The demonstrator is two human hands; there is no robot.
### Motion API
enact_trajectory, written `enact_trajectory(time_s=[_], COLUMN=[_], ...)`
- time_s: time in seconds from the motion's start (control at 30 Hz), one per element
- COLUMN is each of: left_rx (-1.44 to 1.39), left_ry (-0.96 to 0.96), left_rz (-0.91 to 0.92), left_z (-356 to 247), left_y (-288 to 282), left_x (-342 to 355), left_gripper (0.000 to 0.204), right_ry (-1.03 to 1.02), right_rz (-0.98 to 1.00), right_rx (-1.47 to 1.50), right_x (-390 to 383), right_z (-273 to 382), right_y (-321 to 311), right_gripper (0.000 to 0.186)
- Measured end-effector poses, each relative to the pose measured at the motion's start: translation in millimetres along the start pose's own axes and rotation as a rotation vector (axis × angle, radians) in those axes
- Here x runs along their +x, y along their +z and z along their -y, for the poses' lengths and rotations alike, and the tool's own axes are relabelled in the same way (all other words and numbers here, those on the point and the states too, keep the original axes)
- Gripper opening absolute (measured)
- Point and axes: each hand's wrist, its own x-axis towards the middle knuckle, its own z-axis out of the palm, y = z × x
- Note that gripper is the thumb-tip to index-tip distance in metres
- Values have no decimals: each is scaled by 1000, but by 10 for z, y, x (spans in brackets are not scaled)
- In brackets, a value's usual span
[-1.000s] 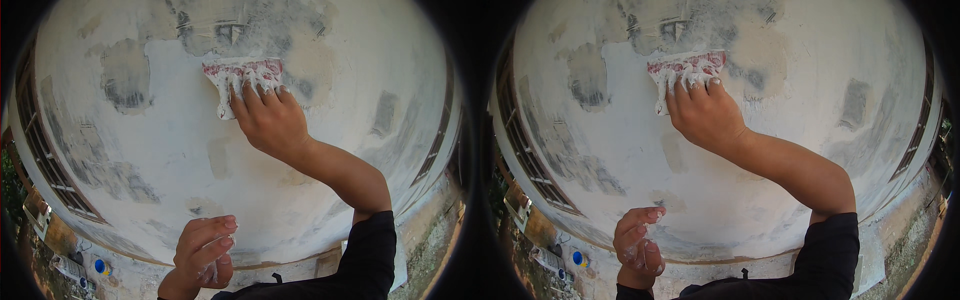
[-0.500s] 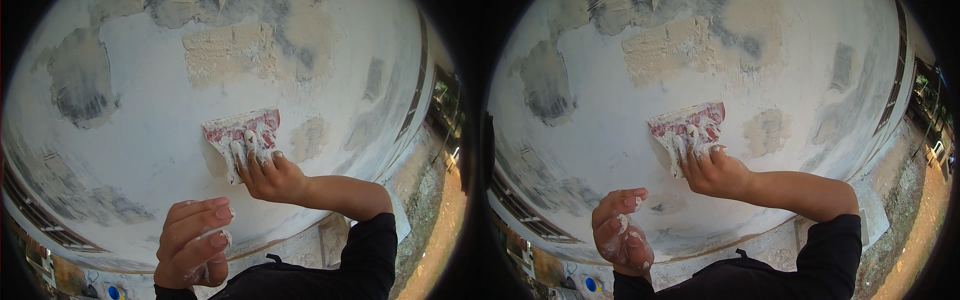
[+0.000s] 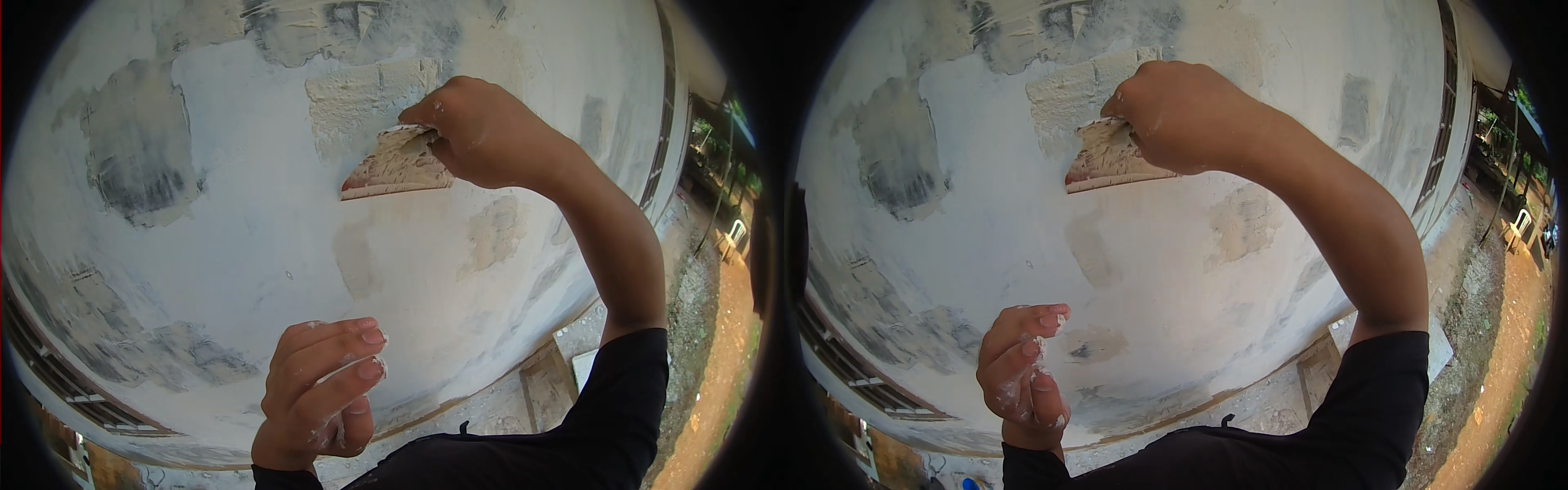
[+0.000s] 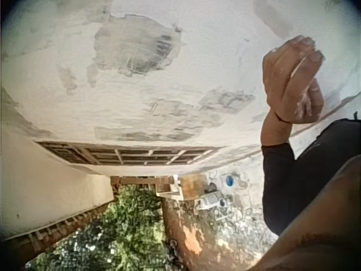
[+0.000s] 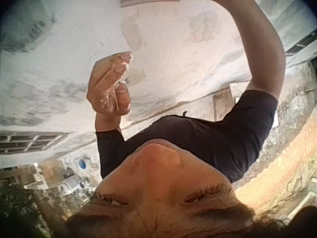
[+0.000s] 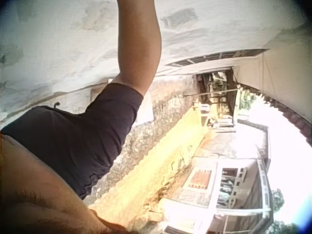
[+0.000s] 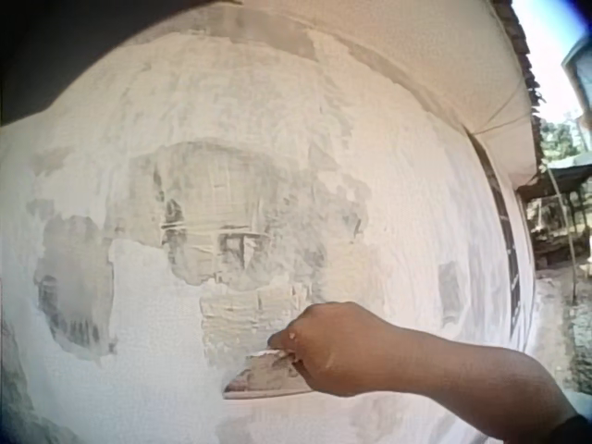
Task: The person applies plaster to an exterior wall with a scraper, using a scraper tray to hold the plaster.
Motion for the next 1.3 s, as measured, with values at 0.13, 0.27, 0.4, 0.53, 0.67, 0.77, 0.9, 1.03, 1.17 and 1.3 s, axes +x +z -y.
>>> enact_trajectory(time_s=[0.13, 0.27, 0.4, 0.53, 0.67, 0.77, 0.9, 1.03, 1.17, 1.3], left_rx=[11, 40, 26, 11, -5, -25, -35, -19, -12, -20], left_ry=[-7, 18, 19, -2, -5, -27, -39, -58, -67, -56], left_rz=[0, 7, 1, -20, 10, 15, 29, 30, 13, 4], left_z=[21, 52, 77, 86, 115, 135, 128, 106, 69, 10], left_y=[-30, -74, -45, -28, 10, 18, 49, 51, 38, 62], left_x=[27, 51, 53, 20, -3, -26, -35, -73, -65, -36], left_gripper=[25, 24, 24, 24, 26, 29, 31, 31, 32, 32], right_ry=[29, 104, -322, -211, -277, -321, -340, -289, -161, 7], right_rz=[-121, 56, -519, -653, -667, -616, -530, -439, -111, 184], right_rx=[-53, 118, -321, -486, -629, -559, -528, -330, 54, 28], right_x=[194, 217, -26, -1, -269, -501, -804, -1032, -826, -220], right_z=[-108, 110, -53, 185, 279, 434, 554, 687, 532, 188], right_y=[-246, -936, -697, 65, 852, 1102, 1199, 898, 389, -1], right_gripper=[31, 30, 30, 14, 11, 13, 15, 22, 19, 27])
